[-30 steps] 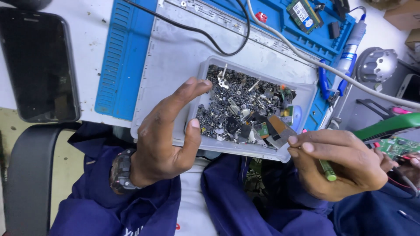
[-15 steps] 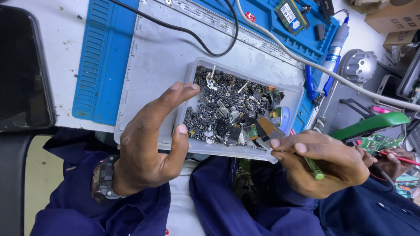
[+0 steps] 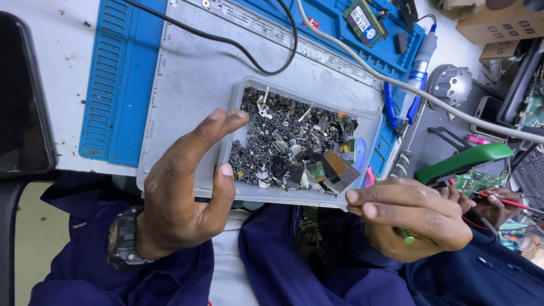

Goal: The person sorts through a container of electronic components and debris using a green-handled tool and their hands. They pick up and move various small parts, including circuit board fragments and metal pieces, within the container.

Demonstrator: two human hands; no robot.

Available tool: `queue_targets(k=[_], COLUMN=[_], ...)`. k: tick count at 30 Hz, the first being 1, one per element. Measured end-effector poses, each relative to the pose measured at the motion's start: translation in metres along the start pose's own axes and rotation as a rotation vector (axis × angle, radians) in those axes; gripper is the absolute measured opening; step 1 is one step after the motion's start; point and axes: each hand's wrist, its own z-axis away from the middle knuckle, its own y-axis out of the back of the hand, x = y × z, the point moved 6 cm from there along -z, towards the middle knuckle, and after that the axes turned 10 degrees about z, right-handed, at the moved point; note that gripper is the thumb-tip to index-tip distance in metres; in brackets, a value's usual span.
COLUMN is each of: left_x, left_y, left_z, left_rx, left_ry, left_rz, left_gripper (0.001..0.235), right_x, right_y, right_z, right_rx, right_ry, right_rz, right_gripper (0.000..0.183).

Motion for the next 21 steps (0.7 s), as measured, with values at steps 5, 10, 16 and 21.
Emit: queue_targets(k=[5,10,16,21], left_x=[0.001,0.001,0.0,0.0], left_y=[0.0,0.0,0.0,0.0], left_z=[0.0,0.0,0.0,0.0], left_rx=[-0.004,-0.001,0.005,-0.003], left_ry=[-0.013,-0.007,-0.006,0.006], left_rz=[-0.001,0.0,0.002,0.013], left_gripper=[0.045,0.046,0.045,0.047], right_x=[-0.004,-0.002,0.0,-0.008], right_y=[0.004,0.007,0.013,0.015], right_z=[-0.001,0.002,0.001,0.001], right_rx=[-0.055,-0.056,-0.202,-0.267], right_ry=[-0.004,0.062,0.154,0.237], right_rz=[0.049,0.084,-0.023,-0.079], right_gripper=[0.017,0.017,0.02,0.023])
